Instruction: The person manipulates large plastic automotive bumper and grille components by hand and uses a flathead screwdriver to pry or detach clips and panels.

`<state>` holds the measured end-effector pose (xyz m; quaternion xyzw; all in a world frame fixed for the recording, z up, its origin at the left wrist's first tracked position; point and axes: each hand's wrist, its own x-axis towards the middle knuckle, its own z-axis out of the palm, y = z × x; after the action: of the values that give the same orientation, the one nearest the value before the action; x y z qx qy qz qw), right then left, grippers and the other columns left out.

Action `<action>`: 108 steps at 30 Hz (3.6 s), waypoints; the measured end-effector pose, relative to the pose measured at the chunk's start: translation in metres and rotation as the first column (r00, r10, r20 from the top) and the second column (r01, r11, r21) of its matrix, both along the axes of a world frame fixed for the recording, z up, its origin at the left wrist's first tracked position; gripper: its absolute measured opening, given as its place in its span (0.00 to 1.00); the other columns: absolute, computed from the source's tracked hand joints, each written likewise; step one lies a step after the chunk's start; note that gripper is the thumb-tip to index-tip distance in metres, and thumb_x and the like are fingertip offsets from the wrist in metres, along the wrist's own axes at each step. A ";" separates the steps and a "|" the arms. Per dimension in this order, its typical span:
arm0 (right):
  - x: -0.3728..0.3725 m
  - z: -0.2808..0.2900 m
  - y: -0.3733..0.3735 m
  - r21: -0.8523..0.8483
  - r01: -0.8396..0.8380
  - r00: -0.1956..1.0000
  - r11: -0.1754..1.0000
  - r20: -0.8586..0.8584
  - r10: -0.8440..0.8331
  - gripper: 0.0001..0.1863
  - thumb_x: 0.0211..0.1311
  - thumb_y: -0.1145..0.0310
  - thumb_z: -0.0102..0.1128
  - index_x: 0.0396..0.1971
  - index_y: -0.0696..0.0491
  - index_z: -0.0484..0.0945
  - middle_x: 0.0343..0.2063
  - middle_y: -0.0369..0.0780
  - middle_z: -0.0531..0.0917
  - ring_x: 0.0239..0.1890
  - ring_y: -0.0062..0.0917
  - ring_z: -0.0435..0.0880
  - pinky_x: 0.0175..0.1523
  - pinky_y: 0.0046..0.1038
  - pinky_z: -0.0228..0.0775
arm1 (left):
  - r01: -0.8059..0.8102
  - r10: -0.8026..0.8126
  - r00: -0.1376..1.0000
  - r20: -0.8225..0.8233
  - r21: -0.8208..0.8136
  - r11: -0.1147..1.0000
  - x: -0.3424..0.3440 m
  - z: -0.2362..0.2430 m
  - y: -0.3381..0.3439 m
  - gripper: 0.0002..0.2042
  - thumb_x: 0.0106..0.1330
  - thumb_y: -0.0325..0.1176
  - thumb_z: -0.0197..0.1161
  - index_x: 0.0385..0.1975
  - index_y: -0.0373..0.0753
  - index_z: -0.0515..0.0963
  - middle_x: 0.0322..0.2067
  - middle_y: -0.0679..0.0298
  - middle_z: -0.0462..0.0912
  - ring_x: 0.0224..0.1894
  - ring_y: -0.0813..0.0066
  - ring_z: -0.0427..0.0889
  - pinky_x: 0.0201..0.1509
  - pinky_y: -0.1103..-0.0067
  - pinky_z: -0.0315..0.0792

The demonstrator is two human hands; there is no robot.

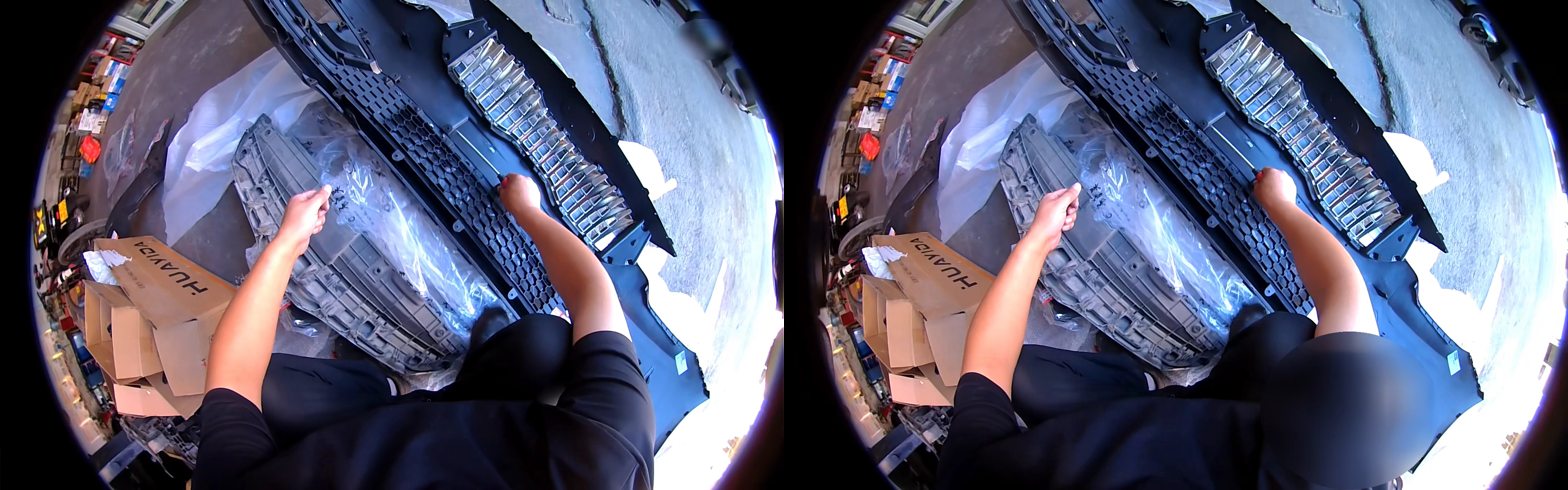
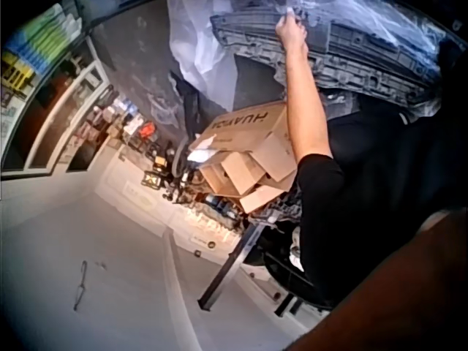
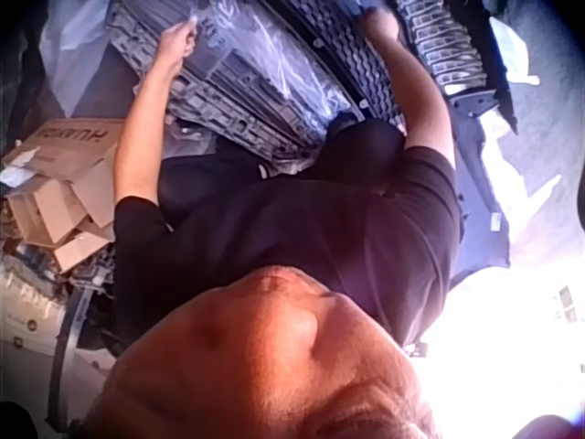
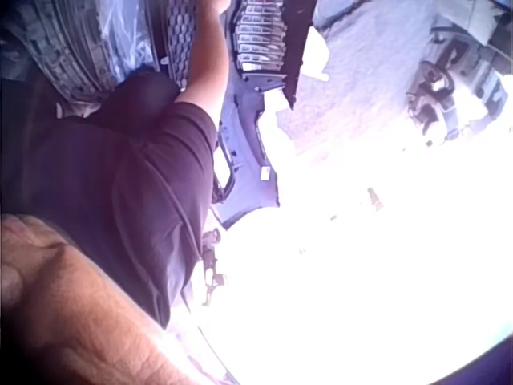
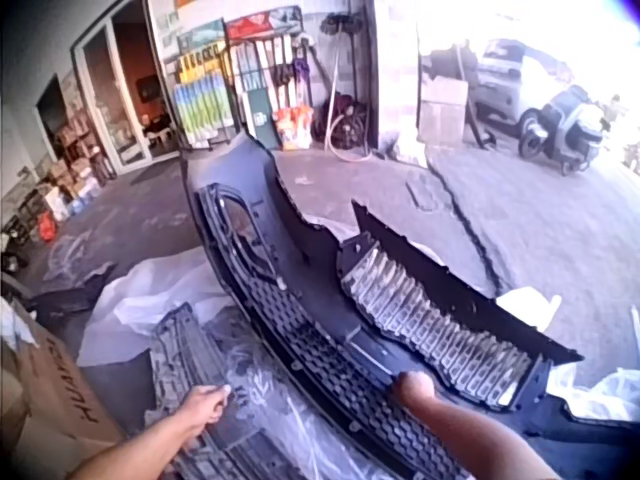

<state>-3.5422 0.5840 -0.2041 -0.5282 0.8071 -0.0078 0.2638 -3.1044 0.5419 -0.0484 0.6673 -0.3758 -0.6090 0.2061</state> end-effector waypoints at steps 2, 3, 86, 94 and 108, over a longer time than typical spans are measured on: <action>-0.007 0.009 0.003 0.040 0.068 0.996 0.997 0.062 -0.071 0.19 0.56 0.51 0.71 0.41 0.50 0.86 0.38 0.45 0.88 0.43 0.40 0.87 0.51 0.38 0.79 | 0.014 -0.015 0.999 0.029 0.029 0.999 0.002 0.006 0.007 0.19 0.73 0.46 0.61 0.23 0.42 0.70 0.18 0.76 0.64 0.15 0.88 0.60 0.19 0.85 0.52; -0.012 0.014 0.004 0.051 0.094 0.991 0.994 0.095 -0.098 0.22 0.55 0.49 0.72 0.43 0.50 0.86 0.38 0.45 0.88 0.43 0.40 0.87 0.51 0.37 0.79 | 0.018 -0.021 0.998 0.058 0.045 0.999 0.004 0.010 0.012 0.19 0.73 0.46 0.61 0.23 0.42 0.70 0.18 0.76 0.64 0.15 0.88 0.60 0.19 0.85 0.52; -0.025 0.178 -0.042 0.434 -0.849 0.182 0.301 -0.295 0.938 0.13 0.59 0.62 0.62 0.29 0.57 0.87 0.32 0.50 0.86 0.37 0.40 0.88 0.42 0.36 0.81 | 0.448 -0.445 0.880 0.165 0.019 0.894 -0.010 0.054 0.078 0.07 0.69 0.32 0.65 0.35 0.33 0.82 0.26 0.74 0.78 0.29 0.87 0.71 0.34 0.83 0.68; -0.012 0.162 -0.066 0.564 0.239 0.946 0.790 0.048 -0.320 0.20 0.68 0.61 0.56 0.19 0.58 0.81 0.15 0.40 0.78 0.10 0.21 0.71 0.13 0.26 0.56 | 0.443 -0.436 0.887 0.151 -0.013 0.896 -0.010 0.052 0.071 0.08 0.68 0.33 0.65 0.36 0.33 0.82 0.26 0.73 0.79 0.30 0.86 0.73 0.37 0.81 0.70; -0.018 0.164 -0.064 0.622 0.278 0.929 0.732 0.019 -0.369 0.16 0.66 0.57 0.66 0.30 0.57 0.84 0.24 0.40 0.83 0.13 0.21 0.77 0.17 0.21 0.67 | 0.434 -0.427 0.883 0.195 0.011 0.901 -0.005 0.045 0.065 0.10 0.67 0.35 0.66 0.37 0.33 0.83 0.30 0.68 0.82 0.37 0.82 0.76 0.45 0.79 0.72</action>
<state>-3.5605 0.5198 -0.0398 -0.2638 0.8247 0.1692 0.4707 -3.1091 0.6068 -0.0034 0.6194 -0.5426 -0.5659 0.0398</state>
